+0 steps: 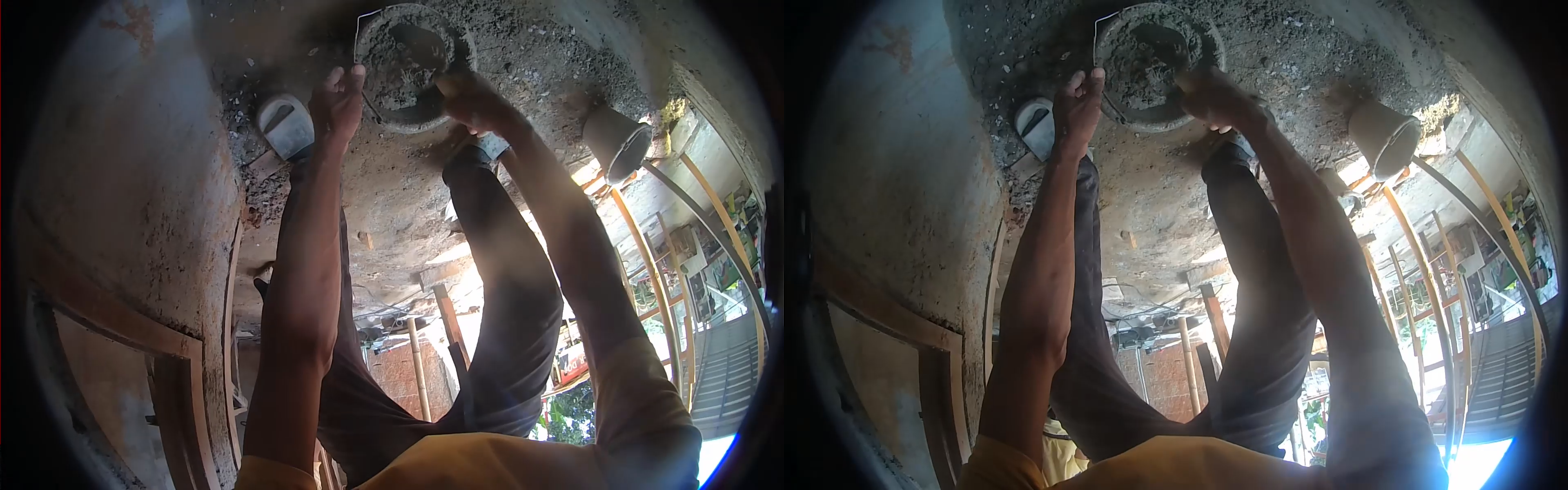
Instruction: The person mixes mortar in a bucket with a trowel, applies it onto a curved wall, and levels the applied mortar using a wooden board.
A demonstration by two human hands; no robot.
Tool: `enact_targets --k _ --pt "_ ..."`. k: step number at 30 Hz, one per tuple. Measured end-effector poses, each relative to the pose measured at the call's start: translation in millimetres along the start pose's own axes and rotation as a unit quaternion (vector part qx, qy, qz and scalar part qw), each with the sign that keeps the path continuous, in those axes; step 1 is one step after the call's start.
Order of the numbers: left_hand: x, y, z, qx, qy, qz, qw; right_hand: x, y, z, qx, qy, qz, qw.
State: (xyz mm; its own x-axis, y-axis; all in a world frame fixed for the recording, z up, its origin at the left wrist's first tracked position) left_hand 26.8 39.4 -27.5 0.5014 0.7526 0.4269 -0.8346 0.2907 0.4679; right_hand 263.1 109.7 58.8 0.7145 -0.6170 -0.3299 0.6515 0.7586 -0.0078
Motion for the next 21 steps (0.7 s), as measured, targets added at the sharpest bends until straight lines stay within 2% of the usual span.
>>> enact_targets --k 2,3,6,8,9,11,13,15,18,19,21 --pt "-0.8 -1.9 -3.2 0.005 0.012 0.0 1.0 56.5 -43.4 -31.4 0.075 0.093 0.09 0.989" --pt "-3.4 0.4 -2.0 -0.012 0.025 -0.016 0.999 67.0 -60.9 -27.1 0.049 0.102 0.171 0.979" --pt "-22.8 20.0 9.5 -0.05 0.046 0.021 0.998 25.2 -36.0 47.6 0.041 0.047 0.212 0.975" --pt "-14.1 41.5 22.0 -0.053 0.052 0.071 0.995 16.7 -26.3 97.3 0.12 0.135 0.27 0.946" --pt "-36.0 39.8 20.1 -0.046 0.077 0.076 0.993 14.9 -18.1 109.6 0.161 0.182 0.297 0.924" --pt "-28.7 47.4 35.3 -0.064 0.085 0.068 0.992 52.8 -6.4 102.5 0.178 0.284 0.306 0.891" --pt "-18.2 45.7 45.1 -0.094 0.102 0.042 0.989 62.8 8.9 90.9 0.165 0.221 0.302 0.912" --pt "-21.9 24.7 33.5 -0.106 0.111 0.042 0.987 65.7 26.7 59.4 0.132 0.009 0.269 0.954" --pt "-43.0 11.6 27.3 -0.125 0.125 0.05 0.983 86.3 6.5 55.5 0.113 0.023 0.27 0.956" --pt "-42.8 3.9 23.5 -0.137 0.144 0.091 0.976 100.3 3.6 53.0 0.127 0.016 0.269 0.955" --pt "-26.2 -4.7 7.1 -0.13 0.152 0.166 0.966 97.9 6.2 54.5 0.234 0.127 0.26 0.928"
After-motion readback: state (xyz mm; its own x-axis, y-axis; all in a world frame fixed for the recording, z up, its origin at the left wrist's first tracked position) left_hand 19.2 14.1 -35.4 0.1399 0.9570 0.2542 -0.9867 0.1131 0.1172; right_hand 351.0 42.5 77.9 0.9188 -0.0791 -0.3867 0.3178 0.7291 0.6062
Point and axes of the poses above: each hand's wrist, its own z-axis away from the middle knuckle, its own y-axis out of the back of the hand, x = y × z, the point moved 3 cm from there along -z, towards the middle knuckle, and after that the axes turned 15 degrees about -z, right-handed, at the moved point
